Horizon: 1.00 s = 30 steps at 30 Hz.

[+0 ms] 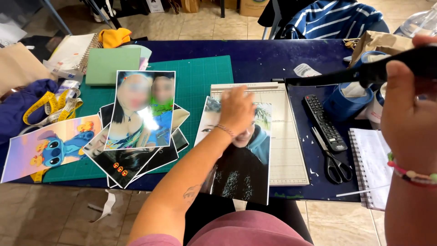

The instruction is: Trimming printed photographs using a manual paper cutter and scissors on a work table

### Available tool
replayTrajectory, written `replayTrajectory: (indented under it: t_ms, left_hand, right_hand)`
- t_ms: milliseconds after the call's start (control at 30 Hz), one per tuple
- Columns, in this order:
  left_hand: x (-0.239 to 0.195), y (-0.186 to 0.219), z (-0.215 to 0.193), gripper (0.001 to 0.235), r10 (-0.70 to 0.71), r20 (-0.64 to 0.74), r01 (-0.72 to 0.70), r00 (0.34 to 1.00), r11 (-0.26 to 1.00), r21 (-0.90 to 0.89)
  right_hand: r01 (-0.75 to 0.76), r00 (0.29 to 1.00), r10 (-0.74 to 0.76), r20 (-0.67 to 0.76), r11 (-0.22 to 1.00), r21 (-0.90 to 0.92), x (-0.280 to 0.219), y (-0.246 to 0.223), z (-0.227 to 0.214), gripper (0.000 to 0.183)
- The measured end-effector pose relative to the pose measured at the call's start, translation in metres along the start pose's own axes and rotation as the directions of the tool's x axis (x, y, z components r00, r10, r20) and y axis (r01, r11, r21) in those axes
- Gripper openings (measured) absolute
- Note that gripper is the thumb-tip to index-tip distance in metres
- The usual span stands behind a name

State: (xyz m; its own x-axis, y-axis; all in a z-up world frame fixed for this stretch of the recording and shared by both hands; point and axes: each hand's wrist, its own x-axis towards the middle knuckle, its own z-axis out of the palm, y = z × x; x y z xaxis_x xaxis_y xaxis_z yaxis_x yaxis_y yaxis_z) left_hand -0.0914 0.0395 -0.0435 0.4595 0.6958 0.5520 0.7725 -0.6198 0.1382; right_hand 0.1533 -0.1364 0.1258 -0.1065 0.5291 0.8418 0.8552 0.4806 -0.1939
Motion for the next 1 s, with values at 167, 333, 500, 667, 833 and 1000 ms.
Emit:
replayTrajectory:
  t_ms: [167,333,500,667,833,1000]
  left_hand:
    - [0.059,0.083,0.007,0.026,0.102,-0.174,-0.156,0.979,0.932,-0.327]
    - [0.104,0.117,0.004,0.044,0.155,-0.389,-0.245,0.908,0.951,-0.191]
    - [0.102,0.102,0.011,0.032,0.362,-0.394,-0.426,0.845,0.901,-0.086]
    - [0.062,0.114,0.022,0.019,0.518,-0.15,-0.539,0.842,0.805,-0.247]
    - [0.017,0.172,0.069,0.031,0.558,-0.07,-0.49,0.827,0.655,-0.576]
    - [-0.006,0.202,-0.017,0.132,0.475,0.824,-0.11,0.309,0.878,-0.465]
  right_hand:
    - [-0.025,0.999,0.03,0.043,0.995,-0.093,0.008,0.003,-0.006,0.024]
    - [-0.045,0.999,0.045,0.016,0.999,-0.005,0.021,-0.003,-0.004,0.022]
    - [-0.098,0.995,0.097,0.011,0.981,0.17,0.02,-0.003,-0.003,0.043]
    - [-0.078,0.997,0.082,-0.009,0.975,0.206,0.018,0.002,0.001,0.04]
    - [-0.007,1.0,0.009,-0.011,0.986,0.169,0.019,0.002,-0.003,0.034]
    - [-0.069,0.998,0.069,0.007,0.993,0.098,0.025,-0.015,-0.012,0.035]
